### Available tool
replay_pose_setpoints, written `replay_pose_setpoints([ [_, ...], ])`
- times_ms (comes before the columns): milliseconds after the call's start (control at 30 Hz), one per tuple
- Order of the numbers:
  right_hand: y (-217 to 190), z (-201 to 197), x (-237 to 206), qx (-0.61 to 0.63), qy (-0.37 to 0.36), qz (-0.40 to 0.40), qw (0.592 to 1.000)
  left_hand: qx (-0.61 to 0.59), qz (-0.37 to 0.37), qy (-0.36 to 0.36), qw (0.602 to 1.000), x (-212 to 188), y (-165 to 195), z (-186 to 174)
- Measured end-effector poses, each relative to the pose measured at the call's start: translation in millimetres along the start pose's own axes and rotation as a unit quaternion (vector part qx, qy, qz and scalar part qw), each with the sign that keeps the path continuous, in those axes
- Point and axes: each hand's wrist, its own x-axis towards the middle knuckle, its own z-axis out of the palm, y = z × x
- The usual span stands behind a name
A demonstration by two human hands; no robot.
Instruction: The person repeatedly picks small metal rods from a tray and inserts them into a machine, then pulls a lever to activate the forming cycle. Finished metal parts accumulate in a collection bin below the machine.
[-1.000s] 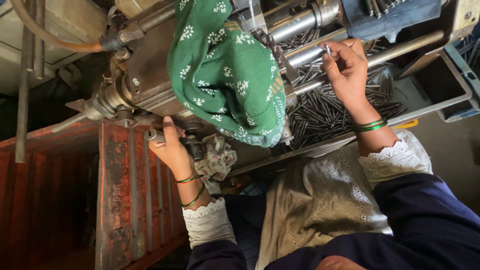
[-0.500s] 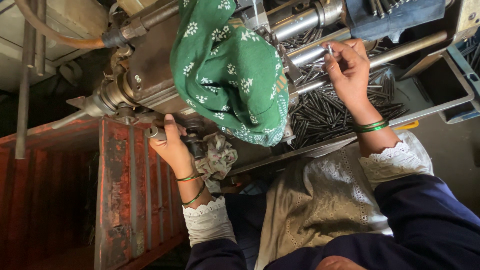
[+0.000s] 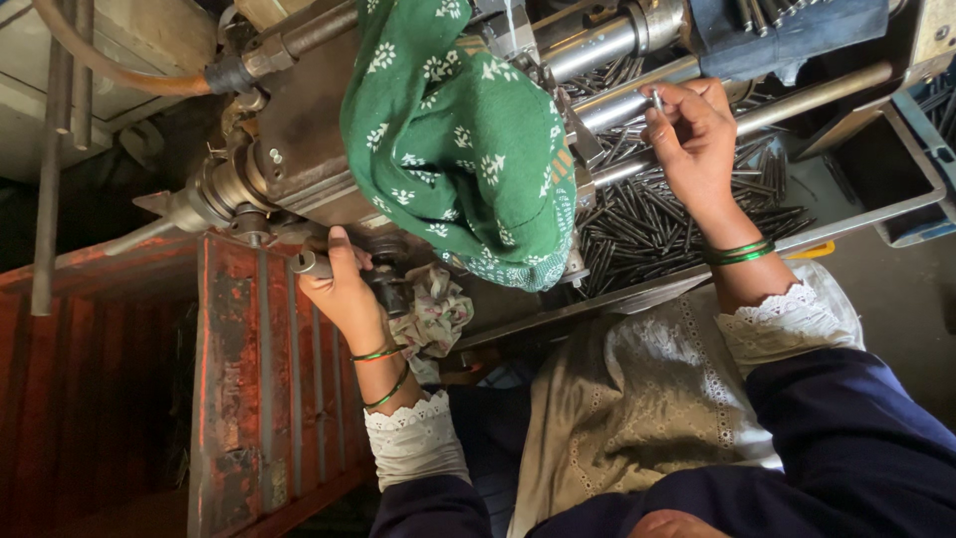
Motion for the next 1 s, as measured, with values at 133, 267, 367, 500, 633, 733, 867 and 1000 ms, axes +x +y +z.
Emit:
replay_pose_setpoints([
  [133,0.8,0.2,0.0,-0.005,0.000,-0.011,1.000,0.001,0.000,-0.001,1.000,-0.3,0.5,0.1],
  [267,3.0,0.3,-0.7,-0.009,0.002,-0.016,1.000,-0.001,-0.002,0.000,1.000,0.2,1.4,0.4],
  [367,4.4,0.0,-1.7,-0.007,0.003,-0.013,1.000,-0.003,0.001,-0.001,1.000,0.0,1.5,0.6],
  [500,4.6,-0.4,-1.9,-0.050,0.005,-0.038,0.998,-0.004,-0.002,0.000,1.000,-0.6,0.7,0.2],
  [633,2.6,-0.4,-1.9,-0.025,0.001,-0.018,1.000,-0.001,-0.002,0.003,1.000,-0.1,-0.9,-0.1],
  [733,1.2,-0.4,-1.3,-0.031,0.001,-0.026,0.999,0.005,-0.003,0.005,1.000,-0.1,-0.8,0.1],
  [867,0.4,0.9,-0.9,-0.003,0.000,-0.015,1.000,0.002,-0.005,0.006,1.000,-0.3,0.8,1.1],
  [1000,0.8,1.5,-0.4,-0.003,-0.002,-0.020,1.000,0.008,-0.006,0.007,1.000,0.4,0.9,1.3],
])
